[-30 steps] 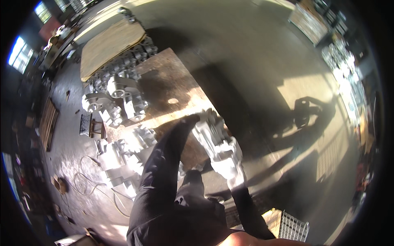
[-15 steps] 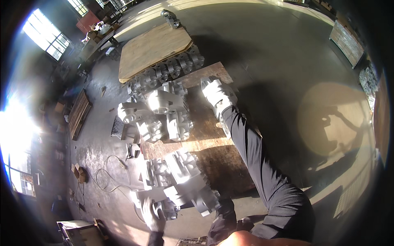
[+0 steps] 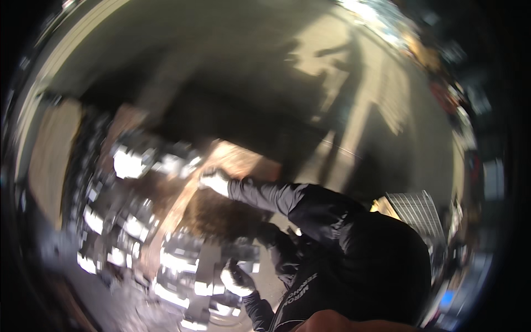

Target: The person puts on gloves and uses a red abrasive block to deburr and smooth the surfaces of a metal casting on a wooden workbench. They then move the finished part to a wire basket with other similar parts and continue the process with additional castings.

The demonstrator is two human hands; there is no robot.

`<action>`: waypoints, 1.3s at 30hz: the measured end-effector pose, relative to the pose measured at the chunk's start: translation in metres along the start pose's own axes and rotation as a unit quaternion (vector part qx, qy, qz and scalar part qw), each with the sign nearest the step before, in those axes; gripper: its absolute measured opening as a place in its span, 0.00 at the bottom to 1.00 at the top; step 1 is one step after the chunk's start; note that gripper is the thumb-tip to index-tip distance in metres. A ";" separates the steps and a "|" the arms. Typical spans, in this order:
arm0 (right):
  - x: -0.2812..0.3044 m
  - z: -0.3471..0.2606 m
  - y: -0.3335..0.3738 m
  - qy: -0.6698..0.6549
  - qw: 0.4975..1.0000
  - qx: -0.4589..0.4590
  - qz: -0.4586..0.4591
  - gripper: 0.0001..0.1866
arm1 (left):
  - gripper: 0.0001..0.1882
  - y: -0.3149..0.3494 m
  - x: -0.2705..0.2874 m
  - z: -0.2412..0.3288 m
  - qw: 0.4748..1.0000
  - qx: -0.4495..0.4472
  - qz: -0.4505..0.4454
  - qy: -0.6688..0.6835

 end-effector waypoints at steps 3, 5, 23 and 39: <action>0.152 0.045 0.232 0.154 0.882 -0.379 0.233 0.10 | 0.17 -0.039 -0.030 -0.039 0.979 0.118 -0.091 0.140; 0.240 0.043 0.405 0.187 0.776 -0.549 0.249 0.16 | 0.18 -0.060 -0.050 -0.049 0.969 0.132 -0.163 0.129; 0.307 -0.080 1.171 -0.129 0.197 -0.272 0.933 0.22 | 0.28 0.164 -0.385 -0.039 0.675 0.072 -0.644 -0.353; 0.470 -0.080 1.456 0.017 0.119 -0.370 0.921 0.50 | 0.25 0.291 -0.427 -0.045 0.473 -0.107 -0.627 -0.610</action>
Point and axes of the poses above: each hand's wrist, its own y-axis away from the middle knuckle, its own x-axis out of the back of the hand, z = x × y, the point moved 9 cm from there along -y, towards the middle knuckle, and after that the axes turned 1 degree about y, right-handed, at the moved point
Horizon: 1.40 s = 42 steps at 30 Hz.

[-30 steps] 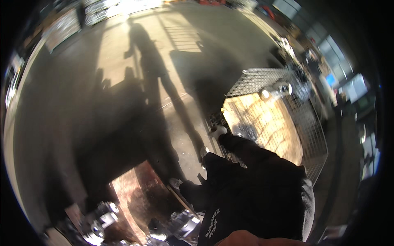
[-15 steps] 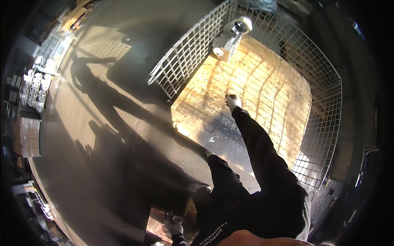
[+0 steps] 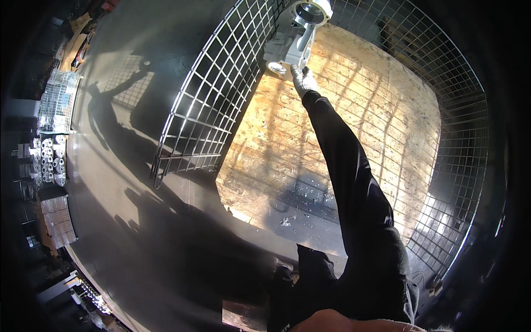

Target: The person puts on gloves and uses a red abrasive block to deburr and smooth the surfaces of a metal casting on a wooden workbench. They then move the finished part to a wire basket with other similar parts and continue the process with additional castings.

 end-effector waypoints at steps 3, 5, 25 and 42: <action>-0.019 -0.007 -0.045 -0.110 0.992 0.067 -0.011 0.43 | 0.23 -0.011 -0.005 0.014 1.000 0.000 0.000 -0.012; -0.038 -0.003 -0.069 -0.102 0.991 0.061 -0.056 0.41 | 0.23 -0.014 -0.003 0.016 1.000 0.002 0.011 -0.010; 0.044 0.098 0.337 -0.113 0.985 0.004 -0.130 0.20 | 0.18 -0.085 -0.125 0.266 0.932 -0.321 -0.109 0.127; 0.236 0.082 0.125 -0.205 0.938 0.027 -0.279 0.28 | 0.41 -0.123 -0.294 0.326 0.914 -0.096 -0.242 0.310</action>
Point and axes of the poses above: each hand's wrist, its own y-axis away from the middle knuckle, its own x-axis out of the back of the hand, z = x × y, the point moved 9 cm from there along -y, towards the middle knuckle, and after that the axes turned 1 degree about y, right-handed, at the moved point
